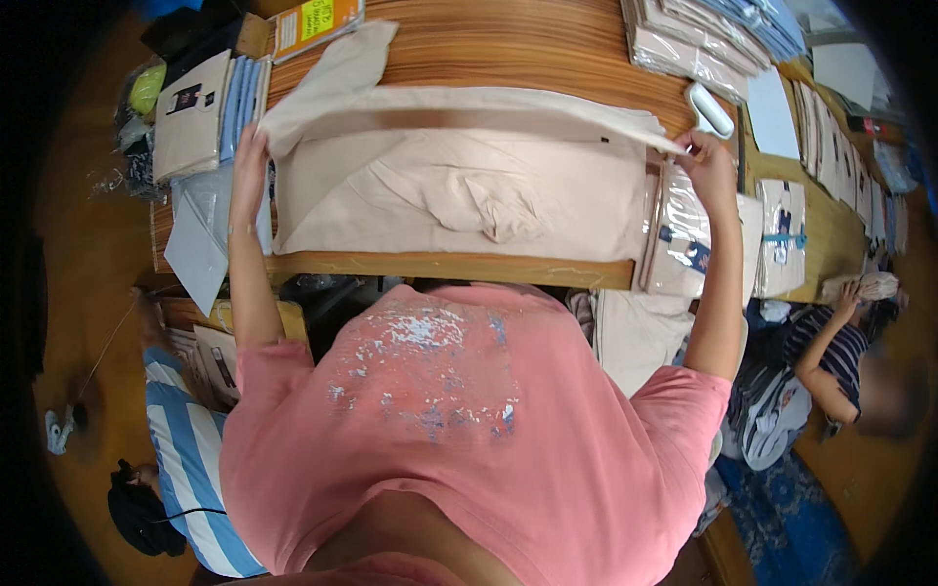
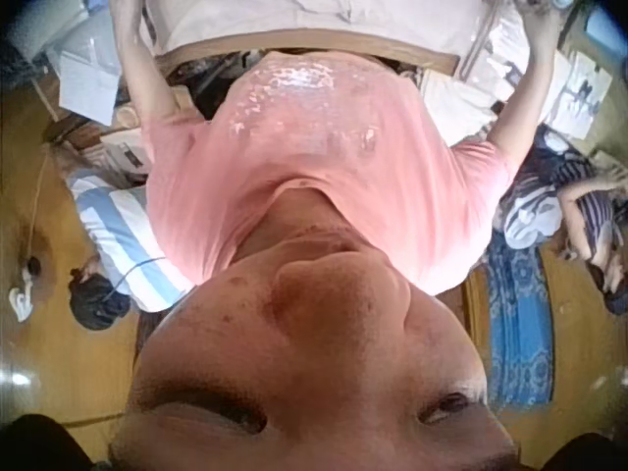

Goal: The person folds a shirt on a wooden table, applies a tag to it, and places it inside a clear plastic bag.

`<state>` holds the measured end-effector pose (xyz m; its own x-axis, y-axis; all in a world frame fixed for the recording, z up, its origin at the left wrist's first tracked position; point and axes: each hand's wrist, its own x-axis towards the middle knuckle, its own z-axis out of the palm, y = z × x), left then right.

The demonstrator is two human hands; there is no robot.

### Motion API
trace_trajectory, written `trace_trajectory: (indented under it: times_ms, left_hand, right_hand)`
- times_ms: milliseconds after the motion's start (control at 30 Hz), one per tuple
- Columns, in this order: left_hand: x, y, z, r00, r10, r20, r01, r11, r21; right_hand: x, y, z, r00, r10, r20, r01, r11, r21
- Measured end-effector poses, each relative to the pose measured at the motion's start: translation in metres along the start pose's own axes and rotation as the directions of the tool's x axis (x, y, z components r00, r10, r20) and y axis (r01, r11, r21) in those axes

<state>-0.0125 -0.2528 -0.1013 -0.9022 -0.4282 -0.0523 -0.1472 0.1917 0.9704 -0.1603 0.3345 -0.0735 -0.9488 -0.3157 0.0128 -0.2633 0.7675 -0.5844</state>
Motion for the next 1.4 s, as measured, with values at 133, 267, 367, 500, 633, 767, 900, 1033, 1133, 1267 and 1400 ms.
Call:
trace_trajectory:
  times_ms: [133,267,367,500,633,767,900,1033,1133,1267,1400]
  left_hand:
    - [-0.083,-0.035,-0.023,0.975,-0.147,0.164,0.144,0.989,0.034]
    - [-0.112,-0.086,-0.035,0.936,-0.167,0.310,0.141,0.984,0.105]
    - [-0.124,-0.091,-0.043,0.930,-0.136,0.341,0.002,0.930,0.366]
    - [-0.128,-0.022,-0.015,0.916,-0.320,0.242,-0.068,0.472,0.879]
    - [-0.112,-0.006,0.040,0.886,0.142,0.441,-0.443,0.542,0.715]
    - [-0.118,-0.007,0.102,0.689,0.120,0.715,-0.601,0.646,0.471]
    - [-0.119,-0.032,0.103,0.602,-0.037,0.798,-0.663,0.533,0.525]
    - [-0.124,-0.060,0.093,0.558,0.220,0.800,-0.787,0.445,0.427]
    - [-0.132,-0.064,0.094,0.541,0.198,0.817,-0.807,0.395,0.439]
    - [-0.140,-0.046,0.086,0.571,0.168,0.804,-0.797,0.347,0.494]
    - [-0.136,-0.038,0.059,0.626,0.295,0.722,-0.709,0.602,0.368]
  right_hand:
    - [-0.071,0.021,0.017,0.993,0.082,0.080,-0.084,0.996,0.025]
    - [-0.105,0.018,0.047,0.998,-0.017,0.068,0.029,0.983,-0.182]
    - [-0.115,0.008,0.053,0.999,-0.009,0.053,0.027,0.934,-0.356]
    - [-0.127,-0.003,0.064,0.997,0.014,0.072,0.033,0.792,-0.609]
    - [-0.124,-0.020,0.071,0.983,0.073,0.167,0.078,0.658,-0.749]
    - [-0.107,-0.044,0.073,0.906,0.219,0.363,0.159,0.618,-0.770]
    - [-0.056,-0.102,0.088,0.907,0.041,0.419,0.264,0.719,-0.642]
    - [0.019,-0.174,0.172,0.808,-0.491,0.327,0.587,0.721,-0.368]
    - [0.082,-0.227,0.250,0.783,-0.561,0.269,0.611,0.774,-0.164]
    - [0.149,-0.283,0.334,0.983,-0.018,0.185,0.022,1.000,-0.021]
    - [0.158,-0.278,0.359,0.957,-0.113,0.267,0.110,0.994,0.026]
